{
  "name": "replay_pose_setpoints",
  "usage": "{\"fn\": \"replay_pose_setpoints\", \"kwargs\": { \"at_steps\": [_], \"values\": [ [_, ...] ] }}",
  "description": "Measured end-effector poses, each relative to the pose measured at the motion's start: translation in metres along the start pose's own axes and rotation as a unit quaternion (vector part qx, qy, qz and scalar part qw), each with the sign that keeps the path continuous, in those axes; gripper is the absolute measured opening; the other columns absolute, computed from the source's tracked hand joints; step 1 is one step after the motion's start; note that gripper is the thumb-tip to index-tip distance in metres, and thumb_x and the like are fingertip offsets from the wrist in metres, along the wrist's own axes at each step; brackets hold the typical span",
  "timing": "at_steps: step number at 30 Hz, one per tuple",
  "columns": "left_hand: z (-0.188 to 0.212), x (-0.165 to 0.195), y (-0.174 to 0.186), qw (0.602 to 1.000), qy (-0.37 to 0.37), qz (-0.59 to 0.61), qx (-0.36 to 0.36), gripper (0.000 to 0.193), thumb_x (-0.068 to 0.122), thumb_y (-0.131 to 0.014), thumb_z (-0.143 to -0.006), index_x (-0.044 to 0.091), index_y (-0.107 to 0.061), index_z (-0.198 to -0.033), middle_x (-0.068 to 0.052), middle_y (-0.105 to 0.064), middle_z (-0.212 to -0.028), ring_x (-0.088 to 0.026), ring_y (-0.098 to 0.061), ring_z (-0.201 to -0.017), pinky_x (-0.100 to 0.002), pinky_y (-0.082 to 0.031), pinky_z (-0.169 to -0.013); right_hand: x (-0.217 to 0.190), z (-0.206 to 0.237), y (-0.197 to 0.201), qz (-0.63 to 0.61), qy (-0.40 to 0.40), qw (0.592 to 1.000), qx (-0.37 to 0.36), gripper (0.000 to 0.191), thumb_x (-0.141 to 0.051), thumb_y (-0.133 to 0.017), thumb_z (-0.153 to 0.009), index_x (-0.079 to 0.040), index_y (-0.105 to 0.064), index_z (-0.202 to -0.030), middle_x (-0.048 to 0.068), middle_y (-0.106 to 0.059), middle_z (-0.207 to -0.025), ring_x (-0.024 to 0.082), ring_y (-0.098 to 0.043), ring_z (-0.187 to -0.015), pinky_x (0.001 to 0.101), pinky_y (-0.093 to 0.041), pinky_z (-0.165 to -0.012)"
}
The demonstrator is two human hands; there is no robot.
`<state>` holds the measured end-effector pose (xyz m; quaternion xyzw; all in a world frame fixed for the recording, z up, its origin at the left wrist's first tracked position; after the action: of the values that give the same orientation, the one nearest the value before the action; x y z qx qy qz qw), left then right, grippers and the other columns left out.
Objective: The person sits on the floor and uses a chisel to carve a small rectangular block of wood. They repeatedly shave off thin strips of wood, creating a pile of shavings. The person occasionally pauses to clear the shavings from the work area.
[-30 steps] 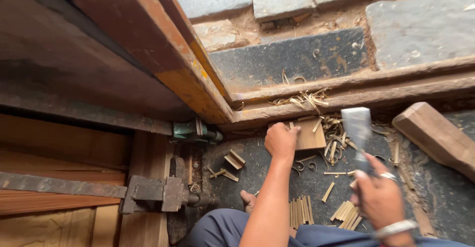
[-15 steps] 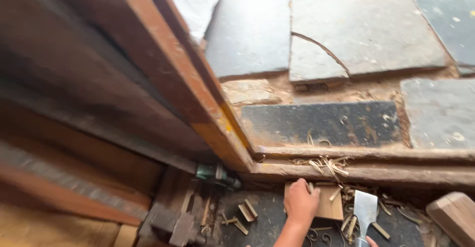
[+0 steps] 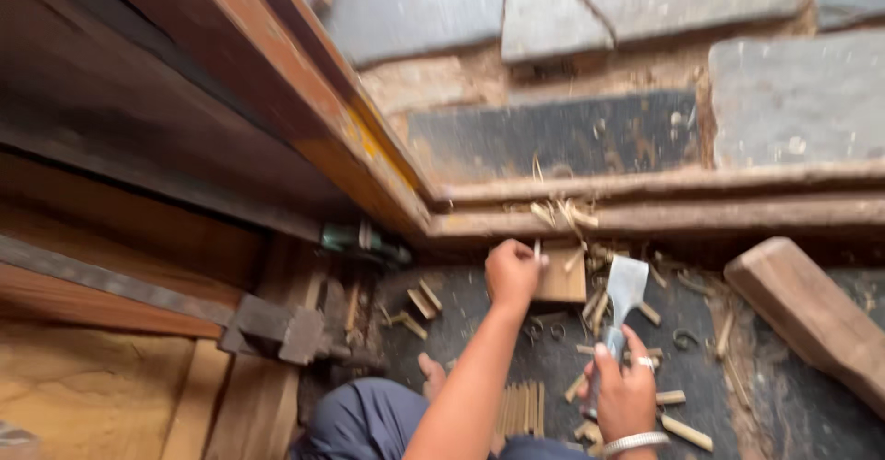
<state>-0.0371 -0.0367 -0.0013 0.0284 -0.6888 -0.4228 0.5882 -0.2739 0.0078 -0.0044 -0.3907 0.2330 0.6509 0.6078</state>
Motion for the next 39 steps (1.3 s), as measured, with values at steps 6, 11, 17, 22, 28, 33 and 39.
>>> {"fn": "replay_pose_setpoints", "kwargs": {
  "at_steps": [6, 11, 17, 22, 28, 33, 39],
  "values": [
    [-0.015, 0.004, 0.009, 0.989, 0.116, -0.019, -0.088, 0.026, 0.028, -0.093, -0.066, 0.007, -0.078, -0.073, -0.008, -0.077, -0.071, -0.019, -0.073, -0.063, -0.035, -0.057, -0.067, -0.024, 0.015, -0.017, 0.024, -0.018, 0.999, 0.022, 0.065, -0.02, -0.059, -0.093, -0.008, -0.04, -0.153, 0.01, -0.061, -0.071, 0.018, -0.057, -0.047, 0.0316, -0.044, -0.037],
    [-0.026, 0.003, 0.012, 0.972, 0.17, 0.004, -0.165, 0.028, 0.03, -0.09, -0.073, 0.005, -0.079, -0.072, -0.008, -0.073, -0.062, -0.015, -0.067, -0.049, -0.032, -0.058, -0.057, -0.023, 0.017, -0.025, 0.039, -0.01, 0.999, 0.028, 0.065, -0.021, -0.059, -0.093, -0.01, -0.04, -0.155, 0.01, -0.062, -0.072, 0.017, -0.058, -0.047, 0.031, -0.045, -0.037],
    [-0.024, 0.0, 0.015, 0.978, 0.148, 0.01, -0.144, 0.028, 0.033, -0.089, -0.073, 0.007, -0.078, -0.073, -0.009, -0.073, -0.062, -0.018, -0.07, -0.051, -0.033, -0.058, -0.061, -0.017, 0.018, -0.026, 0.055, 0.002, 0.998, 0.025, 0.065, -0.022, -0.059, -0.094, -0.01, -0.039, -0.156, 0.01, -0.062, -0.072, 0.017, -0.058, -0.048, 0.0311, -0.045, -0.037],
    [0.002, 0.018, 0.045, 0.999, 0.032, 0.029, -0.031, 0.038, 0.042, -0.083, -0.076, 0.005, -0.076, -0.077, -0.015, -0.073, -0.072, -0.031, -0.072, -0.067, -0.042, -0.056, -0.066, -0.032, 0.036, -0.04, 0.015, 0.013, 0.998, -0.061, 0.064, -0.022, -0.055, -0.095, -0.016, -0.037, -0.156, 0.006, -0.06, -0.075, 0.014, -0.057, -0.05, 0.0289, -0.046, -0.037],
    [0.099, 0.021, 0.07, 0.973, 0.022, 0.013, -0.23, 0.052, 0.048, -0.054, -0.101, 0.002, -0.074, -0.088, -0.025, -0.071, -0.085, -0.044, -0.068, -0.082, -0.053, -0.052, -0.074, -0.024, 0.055, -0.054, 0.006, -0.037, 0.994, -0.106, 0.062, -0.02, -0.048, -0.095, -0.026, -0.035, -0.155, 0.003, -0.057, -0.073, 0.012, -0.052, -0.048, 0.0278, -0.045, -0.037],
    [0.099, 0.015, 0.061, 0.954, 0.01, -0.114, -0.277, 0.047, 0.043, -0.058, -0.098, 0.001, -0.077, -0.091, -0.025, -0.072, -0.093, -0.044, -0.069, -0.091, -0.053, -0.053, -0.083, 0.004, 0.056, -0.055, 0.135, -0.03, 0.987, -0.081, 0.053, -0.026, -0.045, -0.1, -0.024, -0.044, -0.153, 0.005, -0.048, -0.057, 0.015, -0.045, -0.038, 0.0308, -0.037, -0.031],
    [0.085, 0.013, 0.044, 0.931, 0.103, -0.193, -0.293, 0.048, 0.045, -0.06, -0.097, 0.001, -0.078, -0.095, -0.024, -0.074, -0.099, -0.041, -0.072, -0.097, -0.049, -0.055, -0.086, 0.018, 0.048, -0.055, 0.172, -0.074, 0.981, -0.059, 0.051, -0.029, -0.05, -0.101, -0.027, -0.043, -0.152, 0.004, -0.048, -0.055, 0.014, -0.044, -0.038, 0.0309, -0.036, -0.032]
  ]
}}
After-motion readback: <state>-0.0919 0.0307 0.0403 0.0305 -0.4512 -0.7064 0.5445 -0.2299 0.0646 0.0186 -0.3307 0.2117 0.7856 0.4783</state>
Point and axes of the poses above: each hand's wrist, its own z-axis away from the middle knuckle, its own y-axis out of the back of the hand, x = y × z, the point moved 3 cm from there along -z, towards the middle knuckle
